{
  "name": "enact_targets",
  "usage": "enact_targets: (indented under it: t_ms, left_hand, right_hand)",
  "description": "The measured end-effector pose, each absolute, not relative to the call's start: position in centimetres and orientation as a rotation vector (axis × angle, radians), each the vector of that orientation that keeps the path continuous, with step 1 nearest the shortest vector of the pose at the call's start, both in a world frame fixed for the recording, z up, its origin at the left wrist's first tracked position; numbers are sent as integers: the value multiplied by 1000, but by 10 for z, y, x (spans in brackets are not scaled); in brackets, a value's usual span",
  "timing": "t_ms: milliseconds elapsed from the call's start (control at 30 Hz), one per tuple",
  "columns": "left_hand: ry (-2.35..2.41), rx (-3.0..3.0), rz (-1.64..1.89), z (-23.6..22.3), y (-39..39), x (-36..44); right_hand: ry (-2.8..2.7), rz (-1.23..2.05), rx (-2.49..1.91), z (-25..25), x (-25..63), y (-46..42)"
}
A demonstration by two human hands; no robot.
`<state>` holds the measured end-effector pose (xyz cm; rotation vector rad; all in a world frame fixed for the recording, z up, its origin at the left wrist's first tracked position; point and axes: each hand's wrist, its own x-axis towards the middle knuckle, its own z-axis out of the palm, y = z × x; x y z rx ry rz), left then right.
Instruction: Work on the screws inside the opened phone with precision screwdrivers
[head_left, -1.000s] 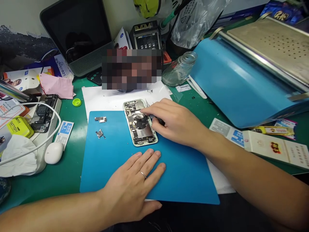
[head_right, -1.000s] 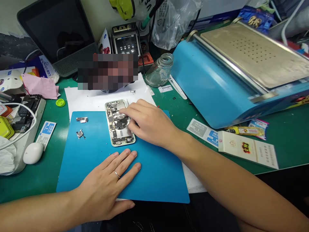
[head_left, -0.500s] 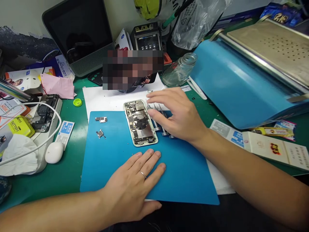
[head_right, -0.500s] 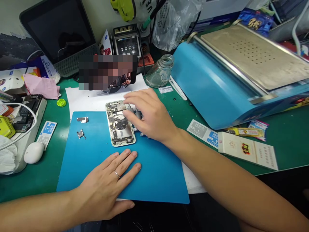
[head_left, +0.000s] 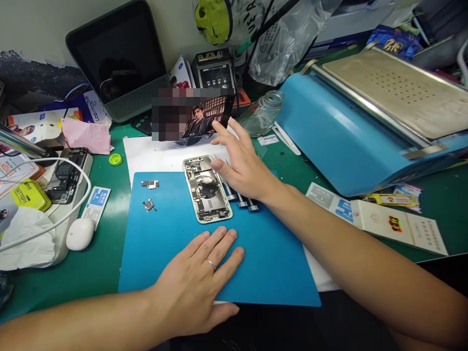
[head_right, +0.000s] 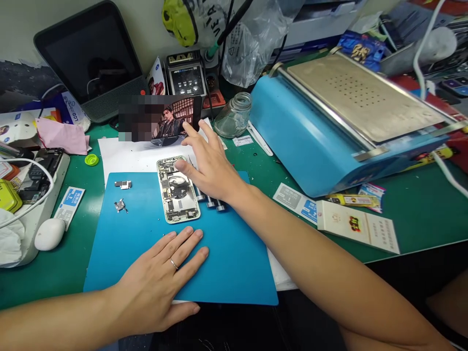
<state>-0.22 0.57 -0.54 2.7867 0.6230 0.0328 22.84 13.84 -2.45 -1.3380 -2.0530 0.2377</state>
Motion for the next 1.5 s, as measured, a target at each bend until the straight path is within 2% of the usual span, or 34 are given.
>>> enact_targets:
  t_ms: [1500]
  left_hand:
    - [617, 2728, 9, -5, 5, -2]
  right_hand:
    - [-2039, 234, -1313, -18, 222, 137]
